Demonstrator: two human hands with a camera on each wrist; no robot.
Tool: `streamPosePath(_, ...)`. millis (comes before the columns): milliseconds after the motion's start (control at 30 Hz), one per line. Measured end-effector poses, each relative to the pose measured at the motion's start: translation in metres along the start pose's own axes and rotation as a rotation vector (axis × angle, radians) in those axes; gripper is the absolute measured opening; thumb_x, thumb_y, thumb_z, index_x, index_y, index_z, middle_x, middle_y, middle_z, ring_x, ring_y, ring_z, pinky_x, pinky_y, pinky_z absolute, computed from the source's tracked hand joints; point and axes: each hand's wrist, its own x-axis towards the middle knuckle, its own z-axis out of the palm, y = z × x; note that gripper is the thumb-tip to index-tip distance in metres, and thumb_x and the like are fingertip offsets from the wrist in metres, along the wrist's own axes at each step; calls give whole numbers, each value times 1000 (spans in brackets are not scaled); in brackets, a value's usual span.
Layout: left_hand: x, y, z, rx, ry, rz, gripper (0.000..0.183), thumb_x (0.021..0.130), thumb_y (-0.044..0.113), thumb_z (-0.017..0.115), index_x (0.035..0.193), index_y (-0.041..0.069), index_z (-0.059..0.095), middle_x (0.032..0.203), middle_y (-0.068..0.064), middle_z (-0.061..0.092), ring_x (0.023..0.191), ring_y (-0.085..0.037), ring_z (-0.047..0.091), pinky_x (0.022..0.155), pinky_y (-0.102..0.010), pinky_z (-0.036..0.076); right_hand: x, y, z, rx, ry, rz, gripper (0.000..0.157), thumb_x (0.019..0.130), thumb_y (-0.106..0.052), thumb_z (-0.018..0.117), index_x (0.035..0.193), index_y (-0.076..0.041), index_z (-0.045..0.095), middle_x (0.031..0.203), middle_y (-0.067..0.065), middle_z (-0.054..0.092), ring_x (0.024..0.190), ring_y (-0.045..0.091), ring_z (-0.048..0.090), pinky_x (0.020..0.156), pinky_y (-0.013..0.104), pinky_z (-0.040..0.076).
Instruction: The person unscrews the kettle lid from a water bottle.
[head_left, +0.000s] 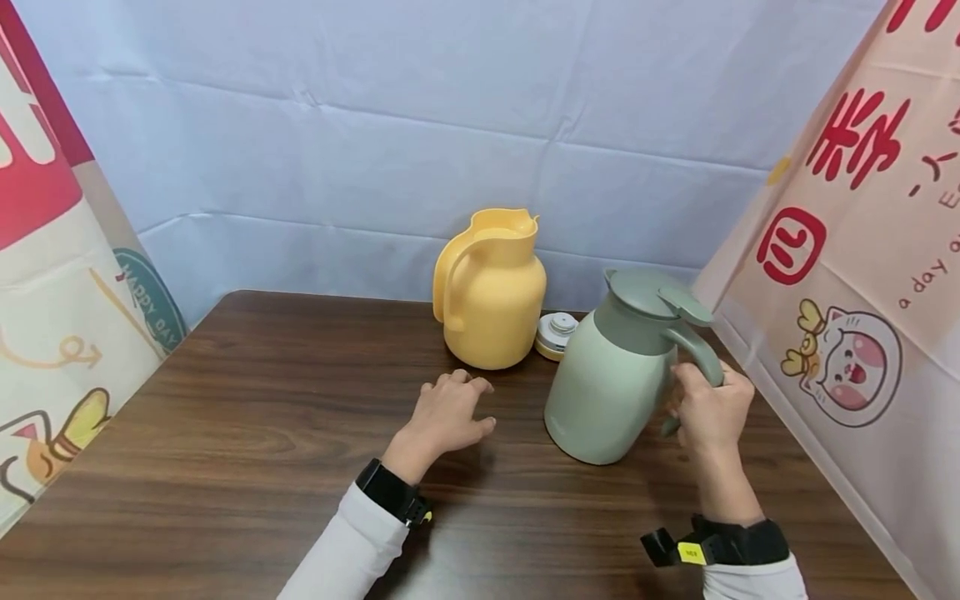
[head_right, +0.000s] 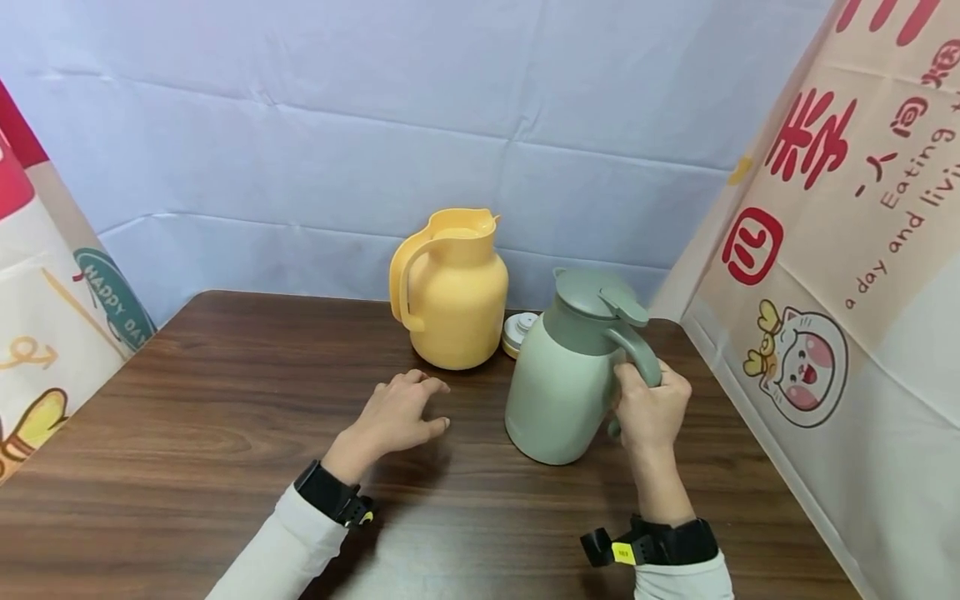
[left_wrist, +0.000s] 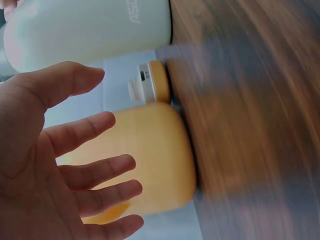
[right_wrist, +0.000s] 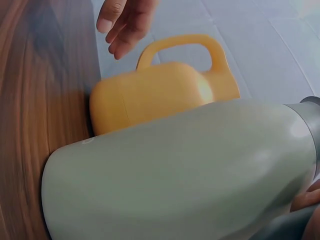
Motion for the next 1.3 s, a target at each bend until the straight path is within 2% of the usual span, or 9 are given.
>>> streamPosePath(300, -12, -14, -11, 5, -16, -45, 42, 85, 33, 67, 123, 15, 59, 114, -11, 52, 103, -33, 50, 79, -49, 38, -10, 1, 22, 9, -68, 36, 32, 76, 17, 48, 50, 1, 41, 37, 0, 30, 27, 11, 28, 30, 23, 25)
streamPosePath(533, -19, -25, -16, 9, 2, -70, 43, 84, 34, 68, 123, 15, 59, 112, -10, 53, 103, -33, 51, 77, -49, 39, -19, 1, 35, 8, -133, 31, 38, 79, 15, 49, 49, -4, 33, 39, -3, 24, 29, 8, 21, 31, 24, 22)
streamPosePath(1033, -36, -46, -25, 29, 33, -118, 42, 83, 33, 70, 120, 15, 61, 112, -8, 55, 103, -32, 52, 78, -52, 39, -40, 5, 63, 55, -257, 18, 40, 78, 16, 47, 50, -7, 30, 40, -2, 21, 32, 9, 15, 33, 27, 16)
streamPosePath(1200, -41, -55, -27, 30, 49, -126, 43, 82, 32, 70, 120, 15, 61, 112, -8, 55, 102, -32, 53, 77, -52, 40, -44, 6, 70, 82, -285, 3, 37, 79, 16, 48, 51, -4, 34, 41, -2, 20, 33, 11, 14, 34, 28, 14)
streamPosePath(1300, -43, -59, -27, 30, 55, -128, 43, 82, 31, 70, 120, 14, 61, 112, -8, 56, 101, -31, 54, 76, -53, 40, -46, 7, 74, 96, -301, 2, 29, 80, 16, 49, 55, 2, 44, 41, -1, 21, 33, 11, 14, 34, 28, 14)
